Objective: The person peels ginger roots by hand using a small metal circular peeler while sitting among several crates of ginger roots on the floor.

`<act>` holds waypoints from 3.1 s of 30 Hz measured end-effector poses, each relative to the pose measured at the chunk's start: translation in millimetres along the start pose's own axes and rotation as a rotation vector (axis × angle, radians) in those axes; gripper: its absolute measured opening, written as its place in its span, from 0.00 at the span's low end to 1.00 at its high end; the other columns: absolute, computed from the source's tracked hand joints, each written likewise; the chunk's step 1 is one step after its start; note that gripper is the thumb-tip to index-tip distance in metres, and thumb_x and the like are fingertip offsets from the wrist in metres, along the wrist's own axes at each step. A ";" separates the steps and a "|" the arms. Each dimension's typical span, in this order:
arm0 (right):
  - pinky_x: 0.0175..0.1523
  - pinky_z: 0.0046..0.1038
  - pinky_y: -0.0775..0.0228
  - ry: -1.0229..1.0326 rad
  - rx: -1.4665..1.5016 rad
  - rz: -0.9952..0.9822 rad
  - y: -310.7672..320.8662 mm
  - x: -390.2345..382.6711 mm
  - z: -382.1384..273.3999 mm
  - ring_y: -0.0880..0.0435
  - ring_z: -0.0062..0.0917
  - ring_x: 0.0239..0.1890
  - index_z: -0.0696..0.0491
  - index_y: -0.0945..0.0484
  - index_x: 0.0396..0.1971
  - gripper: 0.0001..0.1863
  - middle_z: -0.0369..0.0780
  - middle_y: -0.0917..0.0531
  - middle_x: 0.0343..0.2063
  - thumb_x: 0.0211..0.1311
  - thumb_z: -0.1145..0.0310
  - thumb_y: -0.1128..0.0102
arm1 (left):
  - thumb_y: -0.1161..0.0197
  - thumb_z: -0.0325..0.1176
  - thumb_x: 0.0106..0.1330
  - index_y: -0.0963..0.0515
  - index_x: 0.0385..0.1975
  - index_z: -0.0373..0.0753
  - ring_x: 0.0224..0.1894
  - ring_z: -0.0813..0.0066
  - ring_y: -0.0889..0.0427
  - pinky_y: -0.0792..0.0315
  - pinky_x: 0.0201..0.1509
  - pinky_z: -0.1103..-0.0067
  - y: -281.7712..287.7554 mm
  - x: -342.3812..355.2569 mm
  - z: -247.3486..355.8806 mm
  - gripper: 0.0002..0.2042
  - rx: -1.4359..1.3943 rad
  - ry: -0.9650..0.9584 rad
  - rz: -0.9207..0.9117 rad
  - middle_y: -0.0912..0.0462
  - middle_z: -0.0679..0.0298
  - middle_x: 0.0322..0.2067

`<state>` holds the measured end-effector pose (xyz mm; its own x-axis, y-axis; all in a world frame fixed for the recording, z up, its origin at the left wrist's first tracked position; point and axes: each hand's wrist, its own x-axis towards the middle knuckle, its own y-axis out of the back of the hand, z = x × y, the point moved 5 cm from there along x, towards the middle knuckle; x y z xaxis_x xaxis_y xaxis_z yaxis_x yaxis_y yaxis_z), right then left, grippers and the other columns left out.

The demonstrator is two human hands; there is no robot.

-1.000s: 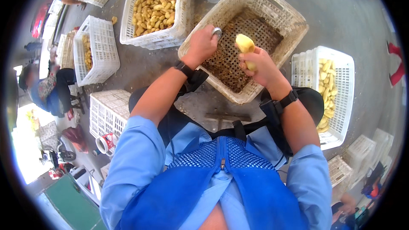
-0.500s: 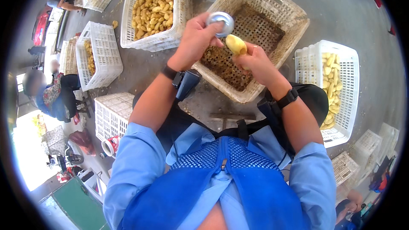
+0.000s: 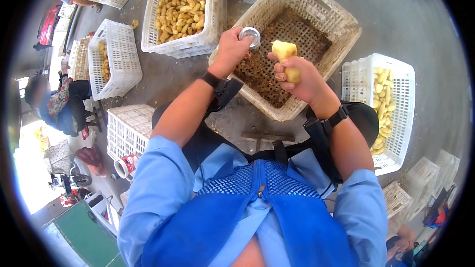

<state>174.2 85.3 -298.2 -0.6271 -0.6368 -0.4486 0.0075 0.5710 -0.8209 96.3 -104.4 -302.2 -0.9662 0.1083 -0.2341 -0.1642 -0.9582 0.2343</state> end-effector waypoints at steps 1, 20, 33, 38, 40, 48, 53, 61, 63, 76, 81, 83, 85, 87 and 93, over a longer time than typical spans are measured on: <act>0.24 0.15 0.38 0.013 -0.017 0.003 -0.4 0.7 -6.1 0.28 0.15 0.29 0.58 0.28 0.56 0.22 0.32 0.26 0.29 0.64 0.67 0.45 | 0.39 0.30 0.67 0.20 0.39 0.32 0.21 0.84 0.22 0.27 0.25 0.83 -5.2 -1.7 6.6 0.08 -0.090 -0.045 -0.003 0.18 0.65 0.28; 0.36 0.26 0.18 0.205 -0.412 0.305 -4.4 -5.1 -9.1 0.16 0.22 0.36 0.54 0.27 0.52 0.18 0.37 0.19 0.36 0.74 0.55 0.43 | 0.38 0.31 0.70 0.21 0.40 0.32 0.22 0.85 0.25 0.27 0.24 0.83 -10.6 -8.7 21.8 0.08 -0.240 -0.123 0.040 0.19 0.67 0.28; 0.25 0.22 0.30 0.186 -0.311 0.404 5.3 -3.0 -8.9 0.19 0.23 0.26 0.55 0.27 0.49 0.26 0.39 0.19 0.31 0.78 0.45 0.57 | 0.38 0.29 0.67 0.19 0.39 0.33 0.17 0.83 0.25 0.29 0.21 0.81 -4.8 4.4 13.3 0.07 -0.003 -0.160 0.126 0.18 0.66 0.25; 0.24 0.23 0.30 0.195 -0.289 0.401 16.5 -3.6 -8.0 0.19 0.24 0.25 0.56 0.27 0.51 0.27 0.40 0.19 0.30 0.79 0.45 0.60 | 0.38 0.30 0.67 0.20 0.39 0.32 0.20 0.84 0.23 0.28 0.24 0.82 -40.2 -23.0 37.9 0.08 -0.062 -0.267 -0.071 0.18 0.65 0.26; 0.25 0.23 0.29 0.178 -0.284 0.375 14.2 -2.6 -5.8 0.19 0.25 0.26 0.56 0.27 0.52 0.27 0.40 0.19 0.31 0.79 0.45 0.60 | 0.38 0.29 0.64 0.20 0.34 0.31 0.22 0.75 0.22 0.28 0.28 0.74 -11.6 -2.9 18.3 0.07 0.151 -0.267 0.123 0.18 0.59 0.23; 0.33 0.26 0.25 0.213 -0.146 0.266 14.2 -3.4 -14.7 0.18 0.28 0.33 0.56 0.28 0.53 0.26 0.41 0.19 0.36 0.79 0.47 0.60 | 0.36 0.30 0.66 0.19 0.38 0.33 0.24 0.81 0.24 0.29 0.27 0.80 -35.2 -31.7 51.8 0.07 -0.009 -0.356 -0.025 0.18 0.65 0.26; 0.30 0.24 0.27 0.172 -0.110 0.352 26.7 4.5 -8.3 0.19 0.27 0.31 0.56 0.28 0.51 0.24 0.40 0.20 0.34 0.79 0.48 0.58 | 0.35 0.31 0.64 0.18 0.37 0.33 0.25 0.76 0.24 0.30 0.31 0.76 -30.0 -20.6 36.1 0.08 0.157 -0.339 0.020 0.19 0.62 0.24; 0.28 0.20 0.29 0.117 -0.076 0.244 20.8 1.8 -8.1 0.20 0.25 0.30 0.56 0.29 0.54 0.24 0.39 0.21 0.33 0.77 0.48 0.53 | 0.37 0.30 0.63 0.19 0.34 0.33 0.25 0.59 0.19 0.26 0.31 0.69 -13.1 5.1 15.8 0.06 0.304 -0.329 0.228 0.18 0.50 0.25; 0.28 0.20 0.29 0.118 -0.055 0.247 13.4 -0.1 -7.9 0.20 0.24 0.30 0.56 0.28 0.54 0.25 0.39 0.21 0.34 0.77 0.48 0.52 | 0.37 0.30 0.65 0.20 0.34 0.32 0.23 0.69 0.19 0.26 0.29 0.71 12.5 19.5 -2.7 0.07 0.208 -0.259 0.220 0.19 0.56 0.22; 0.30 0.19 0.29 0.165 -0.336 0.294 -2.9 -9.1 -14.8 0.20 0.20 0.30 0.58 0.26 0.51 0.27 0.38 0.19 0.33 0.77 0.46 0.52 | 0.36 0.31 0.67 0.20 0.42 0.30 0.20 0.82 0.23 0.28 0.21 0.83 -6.4 0.0 37.9 0.10 -0.230 -0.069 -0.071 0.16 0.62 0.31; 0.31 0.21 0.28 0.132 -0.290 0.212 -8.1 -6.9 -9.5 0.20 0.21 0.31 0.57 0.26 0.53 0.26 0.38 0.20 0.34 0.77 0.47 0.53 | 0.37 0.31 0.69 0.20 0.40 0.31 0.21 0.83 0.24 0.25 0.25 0.84 4.3 3.4 25.3 0.08 -0.162 -0.023 0.004 0.17 0.63 0.32; 0.32 0.22 0.28 0.131 -0.234 0.221 -9.4 -6.2 -8.7 0.20 0.21 0.32 0.57 0.27 0.54 0.26 0.37 0.20 0.34 0.77 0.47 0.53 | 0.39 0.31 0.71 0.21 0.41 0.32 0.21 0.82 0.23 0.23 0.26 0.83 3.7 1.2 24.5 0.08 -0.308 -0.049 0.006 0.17 0.64 0.31; 0.32 0.24 0.27 0.159 -0.176 0.246 -8.8 -3.4 -10.2 0.20 0.22 0.32 0.56 0.27 0.53 0.26 0.37 0.19 0.34 0.77 0.47 0.54 | 0.39 0.32 0.72 0.22 0.43 0.33 0.21 0.81 0.23 0.23 0.26 0.82 -3.7 -5.8 34.0 0.09 -0.498 -0.102 -0.035 0.17 0.64 0.31; 0.35 0.26 0.24 0.126 -0.203 0.229 -1.1 0.2 -7.6 0.19 0.24 0.33 0.56 0.26 0.52 0.25 0.37 0.19 0.35 0.77 0.47 0.53 | 0.40 0.33 0.73 0.23 0.45 0.34 0.24 0.82 0.20 0.21 0.28 0.82 -12.3 -14.3 35.1 0.09 -0.552 -0.041 -0.096 0.17 0.65 0.33; 0.35 0.28 0.23 0.090 -0.282 0.323 4.6 -0.9 -2.7 0.18 0.23 0.33 0.51 0.25 0.50 0.23 0.36 0.19 0.33 0.77 0.46 0.54 | 0.40 0.36 0.74 0.22 0.46 0.36 0.27 0.83 0.19 0.19 0.34 0.82 -27.8 -20.3 31.9 0.10 -0.586 -0.009 -0.110 0.16 0.66 0.35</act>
<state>172.7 89.9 -300.6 -0.6932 -0.3619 -0.6234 0.0093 0.8603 -0.5098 114.2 -71.6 -273.8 -0.9519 0.2147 -0.2188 -0.1286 -0.9276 -0.3508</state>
